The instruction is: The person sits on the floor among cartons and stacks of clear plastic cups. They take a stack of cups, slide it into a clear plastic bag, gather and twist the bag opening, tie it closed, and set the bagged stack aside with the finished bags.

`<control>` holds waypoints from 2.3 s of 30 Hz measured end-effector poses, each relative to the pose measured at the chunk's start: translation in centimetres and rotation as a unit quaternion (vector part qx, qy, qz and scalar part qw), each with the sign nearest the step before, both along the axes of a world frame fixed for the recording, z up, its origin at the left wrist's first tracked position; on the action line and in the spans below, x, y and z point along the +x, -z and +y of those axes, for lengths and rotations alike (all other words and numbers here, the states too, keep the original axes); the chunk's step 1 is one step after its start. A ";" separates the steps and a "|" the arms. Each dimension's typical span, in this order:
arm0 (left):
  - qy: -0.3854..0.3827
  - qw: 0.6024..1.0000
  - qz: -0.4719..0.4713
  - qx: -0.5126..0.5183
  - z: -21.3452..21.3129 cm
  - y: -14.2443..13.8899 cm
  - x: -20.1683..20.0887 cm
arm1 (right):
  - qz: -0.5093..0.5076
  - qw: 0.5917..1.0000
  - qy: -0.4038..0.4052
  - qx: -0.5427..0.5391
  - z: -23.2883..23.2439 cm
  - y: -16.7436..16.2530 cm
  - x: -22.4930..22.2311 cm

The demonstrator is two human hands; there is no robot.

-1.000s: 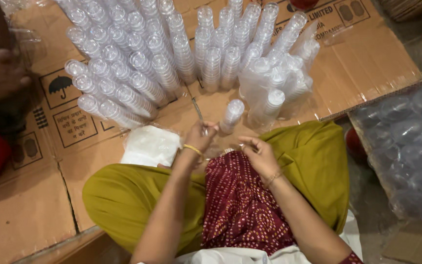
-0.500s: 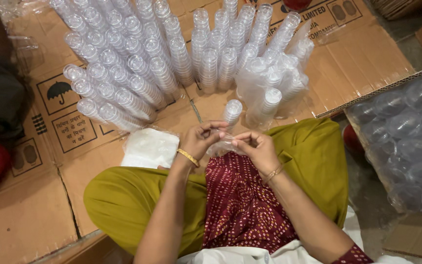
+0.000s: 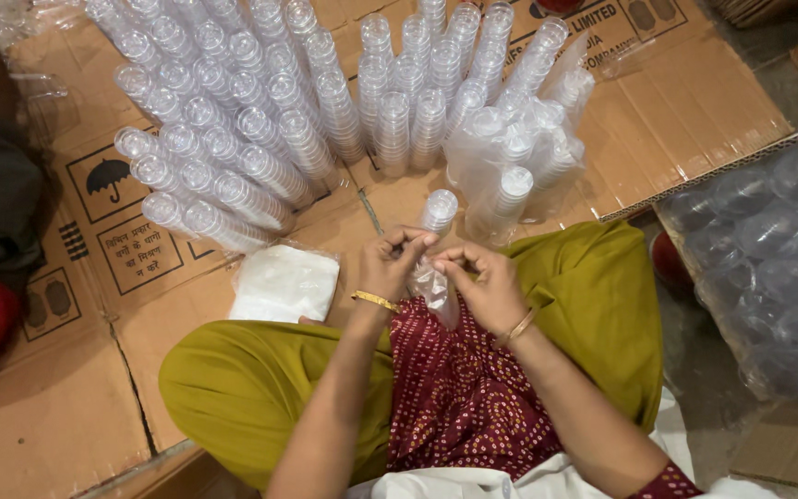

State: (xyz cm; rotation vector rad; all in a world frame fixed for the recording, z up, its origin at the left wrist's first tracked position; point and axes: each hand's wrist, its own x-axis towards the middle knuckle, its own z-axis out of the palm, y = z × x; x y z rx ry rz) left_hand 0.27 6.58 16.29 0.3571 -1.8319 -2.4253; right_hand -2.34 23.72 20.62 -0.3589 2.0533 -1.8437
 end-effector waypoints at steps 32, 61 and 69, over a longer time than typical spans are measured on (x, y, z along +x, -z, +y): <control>0.143 0.986 -0.052 0.065 -5.0 10.8 -11.9 | 0.230 0.933 0.217 0.170 -3.0 13.5 -5.8; 0.237 0.936 -0.053 -0.254 3.1 9.0 -4.8 | 0.111 0.964 0.083 0.228 4.9 0.1 -3.8; -0.001 0.840 0.318 -0.440 -1.2 -16.6 -7.2 | 0.164 0.966 0.035 0.195 4.7 0.4 -4.7</control>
